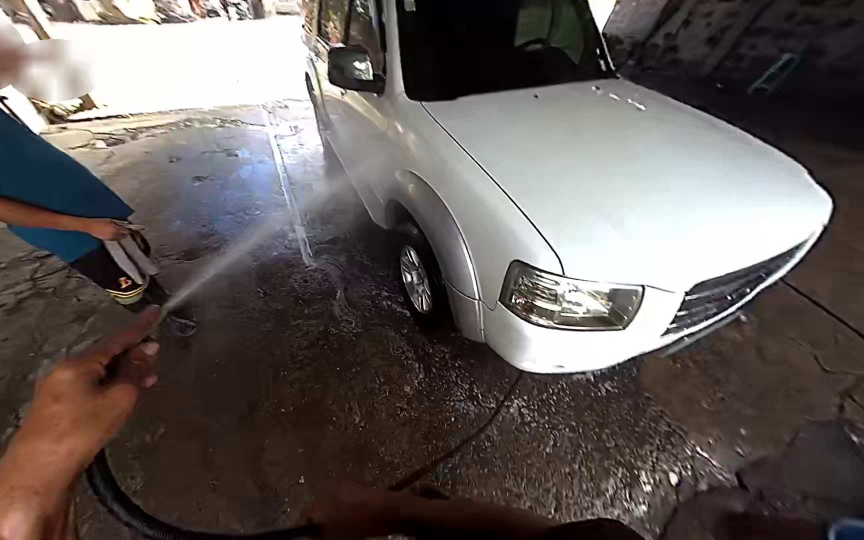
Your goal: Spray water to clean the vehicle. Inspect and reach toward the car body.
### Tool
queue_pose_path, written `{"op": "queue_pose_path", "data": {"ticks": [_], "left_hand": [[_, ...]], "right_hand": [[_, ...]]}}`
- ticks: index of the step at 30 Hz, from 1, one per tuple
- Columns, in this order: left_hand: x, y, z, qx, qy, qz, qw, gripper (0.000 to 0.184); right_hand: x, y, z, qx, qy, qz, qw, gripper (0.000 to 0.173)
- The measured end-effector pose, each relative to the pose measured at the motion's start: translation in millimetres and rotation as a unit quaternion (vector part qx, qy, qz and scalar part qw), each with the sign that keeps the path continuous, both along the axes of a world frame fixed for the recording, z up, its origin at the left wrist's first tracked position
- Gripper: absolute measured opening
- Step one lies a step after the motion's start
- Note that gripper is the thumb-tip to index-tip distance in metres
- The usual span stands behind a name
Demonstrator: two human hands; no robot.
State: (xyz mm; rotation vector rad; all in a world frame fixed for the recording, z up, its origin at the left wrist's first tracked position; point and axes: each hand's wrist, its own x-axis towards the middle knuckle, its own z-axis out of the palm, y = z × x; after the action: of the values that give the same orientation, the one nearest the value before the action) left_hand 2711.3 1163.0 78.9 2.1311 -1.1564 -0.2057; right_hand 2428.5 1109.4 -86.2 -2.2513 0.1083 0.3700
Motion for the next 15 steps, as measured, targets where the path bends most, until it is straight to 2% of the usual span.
{"op": "queue_pose_path", "data": {"ticks": [3, 5, 8, 10, 15], "left_hand": [[-11.9, -54.0, -1.2, 0.033, 0.058, 0.019, 0.998, 0.044], [-35.3, -98.2, -18.9, 0.065, 0.076, -0.03, 0.994, 0.044], [-54.0, -166.7, -57.1, 0.153, 0.112, -0.137, 0.972, 0.045], [-55.4, -209.7, -74.2, 0.19, 0.161, -0.163, 0.955, 0.044], [-38.7, -280.8, -103.9, 0.078, 0.22, -0.113, 0.966, 0.042]], "right_hand": [[-11.8, -71.1, -14.9, 0.002, 0.052, -0.078, 0.996, 0.033], [-21.7, -104.9, -20.9, -0.018, 0.084, -0.078, 0.993, 0.031], [-31.3, -123.5, -51.2, -0.007, 0.107, -0.045, 0.993, 0.032], [-29.8, -126.5, -64.7, 0.021, 0.127, -0.023, 0.991, 0.038], [-16.0, -174.9, -68.0, 0.072, 0.126, -0.077, 0.986, 0.033]]}}
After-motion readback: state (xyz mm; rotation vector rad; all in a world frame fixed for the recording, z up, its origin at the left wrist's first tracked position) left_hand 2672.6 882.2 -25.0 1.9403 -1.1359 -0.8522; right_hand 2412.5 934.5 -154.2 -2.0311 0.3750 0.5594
